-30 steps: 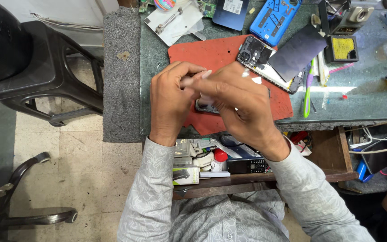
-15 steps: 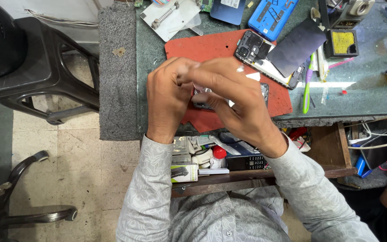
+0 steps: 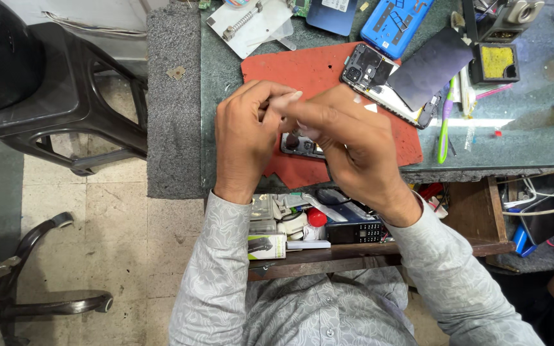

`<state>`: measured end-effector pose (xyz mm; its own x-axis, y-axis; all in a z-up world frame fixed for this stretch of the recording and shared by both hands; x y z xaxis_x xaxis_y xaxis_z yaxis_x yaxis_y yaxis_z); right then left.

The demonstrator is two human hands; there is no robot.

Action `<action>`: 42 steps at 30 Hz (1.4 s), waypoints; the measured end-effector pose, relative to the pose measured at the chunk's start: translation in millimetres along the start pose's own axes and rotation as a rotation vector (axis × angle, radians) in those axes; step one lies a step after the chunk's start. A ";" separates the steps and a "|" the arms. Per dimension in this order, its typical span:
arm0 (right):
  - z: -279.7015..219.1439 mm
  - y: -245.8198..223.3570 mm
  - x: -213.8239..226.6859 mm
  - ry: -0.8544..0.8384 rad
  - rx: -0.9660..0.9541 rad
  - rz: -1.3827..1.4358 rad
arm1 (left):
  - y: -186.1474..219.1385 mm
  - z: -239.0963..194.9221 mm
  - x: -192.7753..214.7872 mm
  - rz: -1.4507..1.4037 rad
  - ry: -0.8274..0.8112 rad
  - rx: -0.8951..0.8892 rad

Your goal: The person removes the back cover of a smartphone, then uses a screwdriver to unscrew and remove the camera module from the phone's interior. The removed parts are placed on the workbench.

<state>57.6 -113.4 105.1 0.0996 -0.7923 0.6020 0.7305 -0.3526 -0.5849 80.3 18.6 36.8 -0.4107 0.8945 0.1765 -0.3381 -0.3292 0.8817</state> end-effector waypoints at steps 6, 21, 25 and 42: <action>-1.3 7.0 -4.2 -0.050 -0.099 0.131 | 0.7 0.5 1.2 0.011 0.010 0.016; 2.7 32.1 18.1 0.228 -0.032 0.161 | -4.3 -0.7 -5.5 -0.045 -0.020 0.121; 1.5 36.2 16.1 0.222 -0.021 0.128 | -4.9 -0.5 -5.3 -0.049 -0.021 0.124; -28.8 19.6 16.4 0.185 -0.097 0.054 | -9.7 -0.3 -6.3 -0.093 -0.016 0.100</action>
<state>54.1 -147.6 87.9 0.0046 -0.8859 0.4639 0.6580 -0.3467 -0.6685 86.0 16.1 27.0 -0.3672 0.9249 0.0982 -0.2879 -0.2134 0.9336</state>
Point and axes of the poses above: each hand's wrist, its own z-axis towards the middle knuckle, its own x-axis out of the back of the hand, y = z × x, the point moved 9 cm from there along z, towards the middle knuckle, and after that the axes turned 7 degrees about y, right-handed, at the moved point
